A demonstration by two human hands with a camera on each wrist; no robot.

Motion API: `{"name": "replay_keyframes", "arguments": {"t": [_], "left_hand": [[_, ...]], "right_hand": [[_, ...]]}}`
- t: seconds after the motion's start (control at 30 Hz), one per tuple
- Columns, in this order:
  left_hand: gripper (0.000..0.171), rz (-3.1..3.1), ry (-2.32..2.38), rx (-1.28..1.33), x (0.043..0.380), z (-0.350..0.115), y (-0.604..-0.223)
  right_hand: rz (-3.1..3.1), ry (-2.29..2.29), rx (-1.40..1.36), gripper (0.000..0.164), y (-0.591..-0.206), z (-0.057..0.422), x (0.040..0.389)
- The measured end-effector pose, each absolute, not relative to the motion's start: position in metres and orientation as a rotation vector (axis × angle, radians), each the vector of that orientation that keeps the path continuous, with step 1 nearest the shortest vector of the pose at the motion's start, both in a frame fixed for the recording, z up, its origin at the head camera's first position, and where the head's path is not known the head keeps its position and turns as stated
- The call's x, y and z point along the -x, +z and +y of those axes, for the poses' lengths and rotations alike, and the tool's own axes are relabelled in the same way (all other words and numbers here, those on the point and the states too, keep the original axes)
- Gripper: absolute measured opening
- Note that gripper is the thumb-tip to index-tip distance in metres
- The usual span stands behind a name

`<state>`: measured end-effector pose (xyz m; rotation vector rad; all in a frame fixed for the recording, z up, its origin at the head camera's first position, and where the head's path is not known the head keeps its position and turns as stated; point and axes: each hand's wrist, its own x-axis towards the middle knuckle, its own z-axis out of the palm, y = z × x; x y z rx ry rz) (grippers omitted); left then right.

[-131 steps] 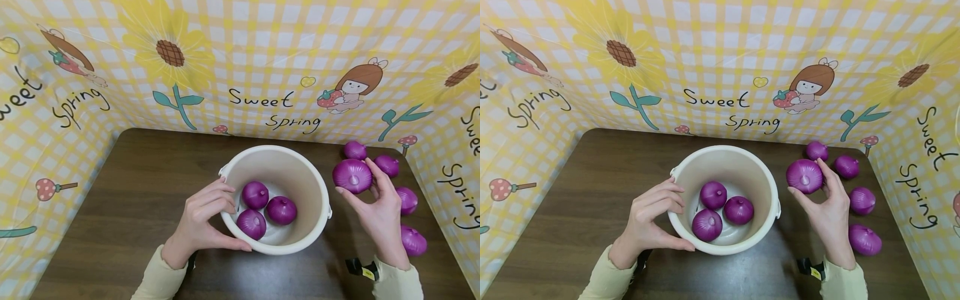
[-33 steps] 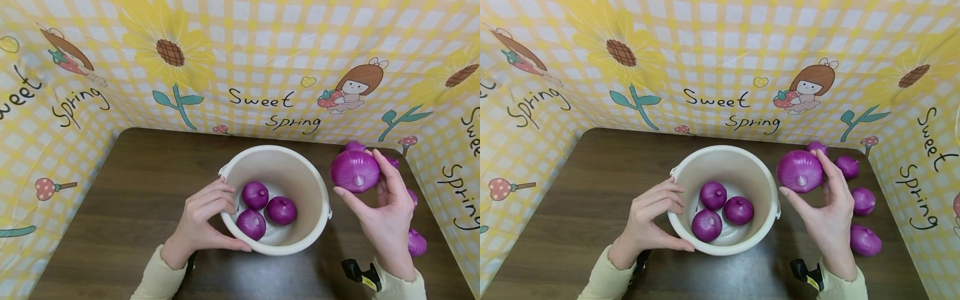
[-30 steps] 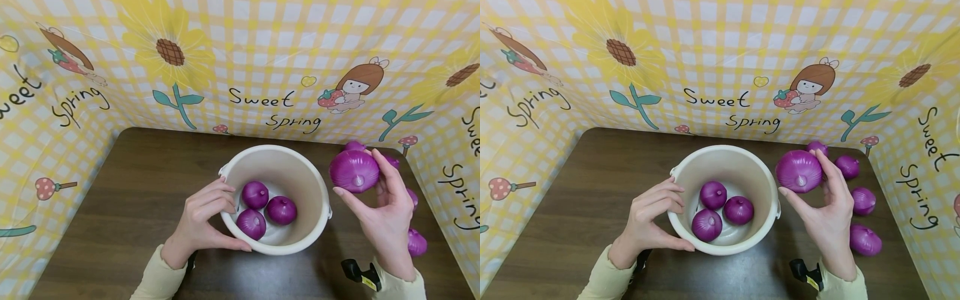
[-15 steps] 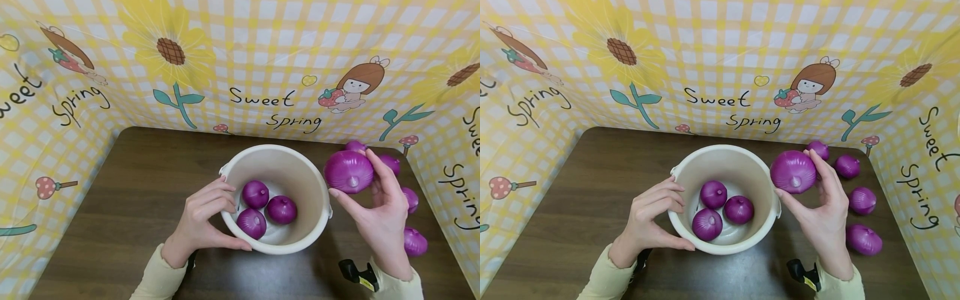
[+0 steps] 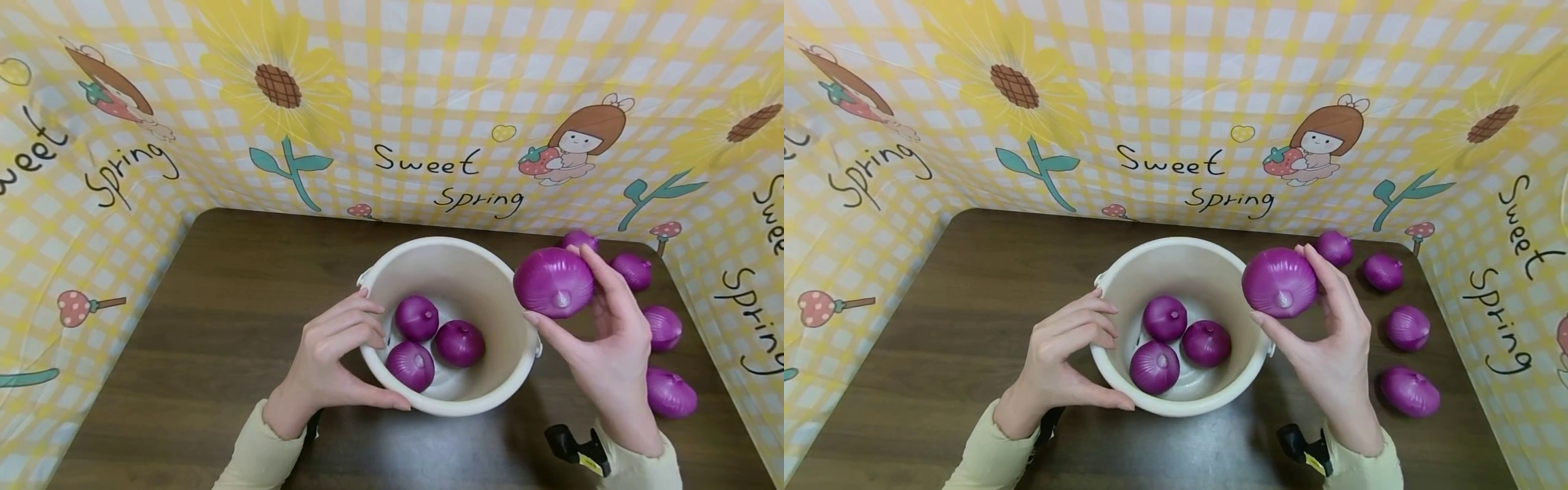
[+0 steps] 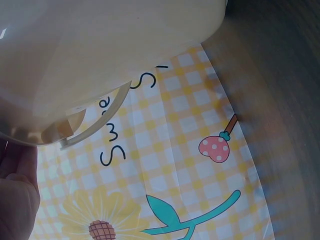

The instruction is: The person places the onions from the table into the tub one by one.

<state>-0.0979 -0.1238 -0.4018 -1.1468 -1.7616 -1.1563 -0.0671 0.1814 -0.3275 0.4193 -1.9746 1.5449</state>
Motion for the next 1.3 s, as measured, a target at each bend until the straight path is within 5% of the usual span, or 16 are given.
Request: {"name": "replay_keyframes", "arguments": {"t": [1.3], "left_hand": [[0.064, -1.761, -1.153, 1.148, 0.0979, -0.1241, -0.4013]], "right_hand": [[-2.064, 1.481, -0.508, 0.094, -0.3236, 0.1725, 0.0650]]}}
